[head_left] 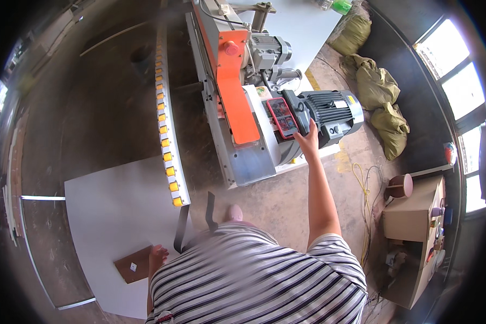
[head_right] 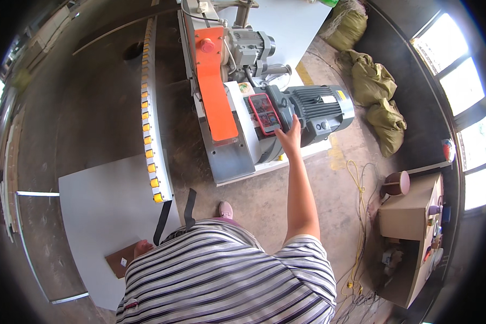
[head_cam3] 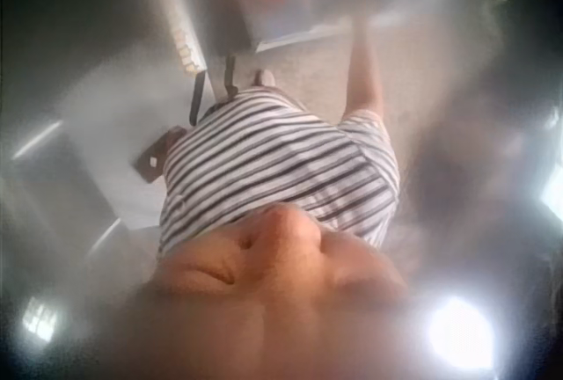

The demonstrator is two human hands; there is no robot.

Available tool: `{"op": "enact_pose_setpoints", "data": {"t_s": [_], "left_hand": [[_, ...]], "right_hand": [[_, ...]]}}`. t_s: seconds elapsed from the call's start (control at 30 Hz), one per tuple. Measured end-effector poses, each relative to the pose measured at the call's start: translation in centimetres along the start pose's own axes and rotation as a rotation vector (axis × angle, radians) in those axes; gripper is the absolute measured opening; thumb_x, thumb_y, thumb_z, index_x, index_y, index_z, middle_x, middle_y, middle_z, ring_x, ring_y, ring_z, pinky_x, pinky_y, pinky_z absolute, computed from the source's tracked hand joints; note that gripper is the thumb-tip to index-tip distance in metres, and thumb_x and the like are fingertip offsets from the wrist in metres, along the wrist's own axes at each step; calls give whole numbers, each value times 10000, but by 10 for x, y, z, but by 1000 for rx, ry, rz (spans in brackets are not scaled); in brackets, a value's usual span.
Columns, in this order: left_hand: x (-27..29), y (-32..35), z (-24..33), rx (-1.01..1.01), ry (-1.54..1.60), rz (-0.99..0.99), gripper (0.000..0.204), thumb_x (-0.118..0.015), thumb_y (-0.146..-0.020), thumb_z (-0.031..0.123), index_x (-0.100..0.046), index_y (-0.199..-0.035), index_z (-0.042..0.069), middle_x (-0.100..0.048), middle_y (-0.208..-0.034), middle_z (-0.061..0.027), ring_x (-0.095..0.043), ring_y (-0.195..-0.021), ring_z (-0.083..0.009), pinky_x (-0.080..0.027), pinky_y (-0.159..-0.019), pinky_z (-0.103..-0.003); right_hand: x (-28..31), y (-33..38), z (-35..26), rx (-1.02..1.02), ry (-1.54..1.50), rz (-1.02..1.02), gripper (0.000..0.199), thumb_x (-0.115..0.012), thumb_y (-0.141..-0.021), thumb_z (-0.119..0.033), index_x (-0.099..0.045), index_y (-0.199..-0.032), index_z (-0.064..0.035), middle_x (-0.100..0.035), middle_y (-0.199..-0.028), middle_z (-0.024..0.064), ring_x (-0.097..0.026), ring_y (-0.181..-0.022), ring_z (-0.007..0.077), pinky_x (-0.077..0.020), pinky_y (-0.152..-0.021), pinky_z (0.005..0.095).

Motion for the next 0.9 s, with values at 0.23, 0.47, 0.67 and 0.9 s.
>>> {"op": "enact_pose_setpoints", "data": {"t_s": [0.23,0.47,0.67,0.9], "left_hand": [[-29,30,-29,-94,251,-81,333,-571,-851,233,-480,-1111,47,-604,-853,-102,-606,-753,-188,-482,-635,-292],[-62,29,-67,-51,65,63,313,-598,-839,182,-486,-1094,40,-602,-843,-119,-606,-743,-194,-504,-642,-311],[-57,24,-72,-65,35,109,318,-615,-829,157,-487,-1092,34,-601,-845,-127,-606,-747,-197,-513,-653,-324],[-32,12,-81,-166,128,5,344,-633,-821,174,-485,-1098,36,-598,-864,-126,-604,-775,-199,-517,-688,-337]], "right_hand": [[-6,-26,1,-14,-58,-128,913,-701,-653,-230,-180,-1353,41,-271,-1361,247,-262,-1280,346,-226,-1053,362],[-10,-31,7,31,-31,-110,933,-721,-642,-235,-185,-1349,53,-279,-1355,245,-268,-1278,338,-219,-1056,355],[-11,-33,12,92,15,-117,964,-747,-631,-246,-183,-1354,48,-275,-1364,239,-265,-1283,329,-228,-1053,348],[-1,-35,9,-55,-189,-135,893,-719,-688,-234,-200,-1376,2,-275,-1395,207,-279,-1295,283,-232,-1043,316]]}}
Point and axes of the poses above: each hand's wrist, its own y-axis away from the middle knuckle, its own x-axis out of the back of the hand, z = x × y, the point moved 1 cm from there along -y, towards the middle knuckle
